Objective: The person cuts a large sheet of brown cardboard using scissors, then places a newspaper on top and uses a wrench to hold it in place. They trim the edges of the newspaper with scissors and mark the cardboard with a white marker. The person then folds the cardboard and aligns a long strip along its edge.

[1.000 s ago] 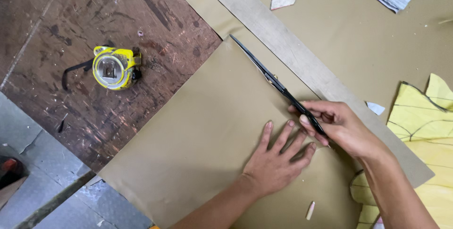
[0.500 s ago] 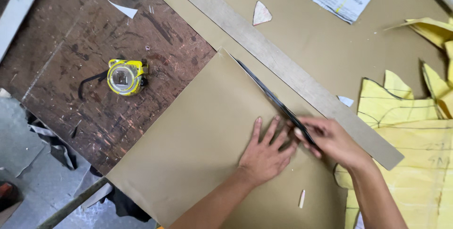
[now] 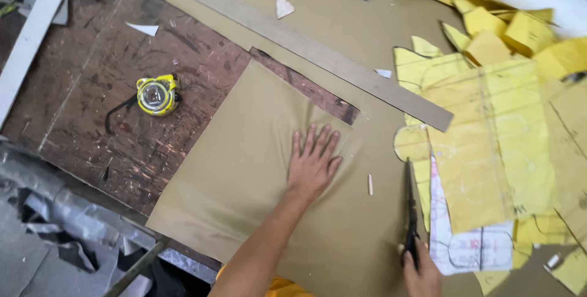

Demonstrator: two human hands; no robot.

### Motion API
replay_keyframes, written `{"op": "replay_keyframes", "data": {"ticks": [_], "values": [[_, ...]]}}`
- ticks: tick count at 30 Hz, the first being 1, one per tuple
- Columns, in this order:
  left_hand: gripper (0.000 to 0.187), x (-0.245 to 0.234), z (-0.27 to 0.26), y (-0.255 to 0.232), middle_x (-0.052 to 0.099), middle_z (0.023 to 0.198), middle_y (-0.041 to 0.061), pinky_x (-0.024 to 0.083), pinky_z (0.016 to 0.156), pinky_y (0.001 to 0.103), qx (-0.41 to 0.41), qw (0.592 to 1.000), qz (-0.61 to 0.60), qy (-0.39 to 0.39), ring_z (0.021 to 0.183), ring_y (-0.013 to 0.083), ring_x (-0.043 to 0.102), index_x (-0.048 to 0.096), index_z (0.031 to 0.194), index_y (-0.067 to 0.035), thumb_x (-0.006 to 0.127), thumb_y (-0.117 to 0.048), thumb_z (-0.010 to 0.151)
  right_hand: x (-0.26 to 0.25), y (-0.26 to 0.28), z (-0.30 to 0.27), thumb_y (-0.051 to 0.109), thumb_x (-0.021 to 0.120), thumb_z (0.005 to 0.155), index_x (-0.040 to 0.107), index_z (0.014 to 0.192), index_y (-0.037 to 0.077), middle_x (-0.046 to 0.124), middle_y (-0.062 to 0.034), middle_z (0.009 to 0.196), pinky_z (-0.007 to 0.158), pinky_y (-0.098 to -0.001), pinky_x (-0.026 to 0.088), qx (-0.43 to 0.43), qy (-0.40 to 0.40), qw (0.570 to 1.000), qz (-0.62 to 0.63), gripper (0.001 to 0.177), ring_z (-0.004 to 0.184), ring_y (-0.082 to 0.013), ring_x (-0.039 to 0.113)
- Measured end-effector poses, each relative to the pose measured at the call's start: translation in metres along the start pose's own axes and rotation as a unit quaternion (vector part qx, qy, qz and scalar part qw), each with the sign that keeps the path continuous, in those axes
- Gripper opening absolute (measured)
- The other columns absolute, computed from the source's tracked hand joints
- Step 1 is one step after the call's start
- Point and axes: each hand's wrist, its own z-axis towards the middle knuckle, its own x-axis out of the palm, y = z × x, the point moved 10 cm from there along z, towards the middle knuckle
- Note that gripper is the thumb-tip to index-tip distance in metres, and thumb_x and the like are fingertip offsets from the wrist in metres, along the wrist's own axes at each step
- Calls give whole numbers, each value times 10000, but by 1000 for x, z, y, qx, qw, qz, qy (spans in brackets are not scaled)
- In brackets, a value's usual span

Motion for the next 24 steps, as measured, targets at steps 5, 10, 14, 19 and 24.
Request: {"op": "replay_keyframes", "data": {"ticks": [5, 10, 14, 19, 24], "values": [[608, -10, -35, -3, 276, 1660, 45, 52, 1234, 613, 23, 998, -42, -41, 1552, 319, 156, 366, 1565, -204, 411, -486, 1028, 9, 45, -47, 268, 661, 917, 567, 1378, 104, 568, -215, 1372, 876, -512, 490, -164, -108, 935, -295, 499, 1204, -421, 577], [534, -46, -93, 44, 410, 1605, 147, 206, 1254, 605, 28, 962, -227, -148, 1525, 359, 330, 472, 1531, -148, 553, -264, 1016, 8, 81, -44, 334, 699, 861, 606, 1321, 153, 555, -133, 1208, 880, -603, 440, -103, -98, 909, -391, 504, 1042, -338, 624], [548, -81, -175, 141, 420, 1581, 183, 213, 1230, 624, -146, 966, -75, -198, 1514, 398, 328, 539, 1481, -171, 639, -282, 954, 6, 120, -39, 247, 728, 869, 621, 1296, 168, 552, -128, 1176, 843, -579, 465, -115, -101, 907, -393, 448, 1095, -353, 616], [805, -97, -256, 228, 283, 1558, 245, 182, 1073, 712, -364, 920, -13, -144, 1451, 474, 240, 517, 1486, -171, 804, -475, 799, 79, 232, -11, 160, 795, 776, 482, 1431, 74, 468, -295, 1267, 831, -543, 503, -254, -39, 933, -251, 731, 1106, -464, 548], [956, -81, -302, 287, 423, 1452, 214, 435, 1018, 593, -503, 848, -148, -84, 1252, 429, 529, 379, 1557, -137, 803, -469, 767, 184, 306, 67, 389, 819, 802, 422, 1481, 109, 417, -199, 1396, 972, -665, 389, -188, 51, 923, -332, 835, 1315, -387, 405]]}}
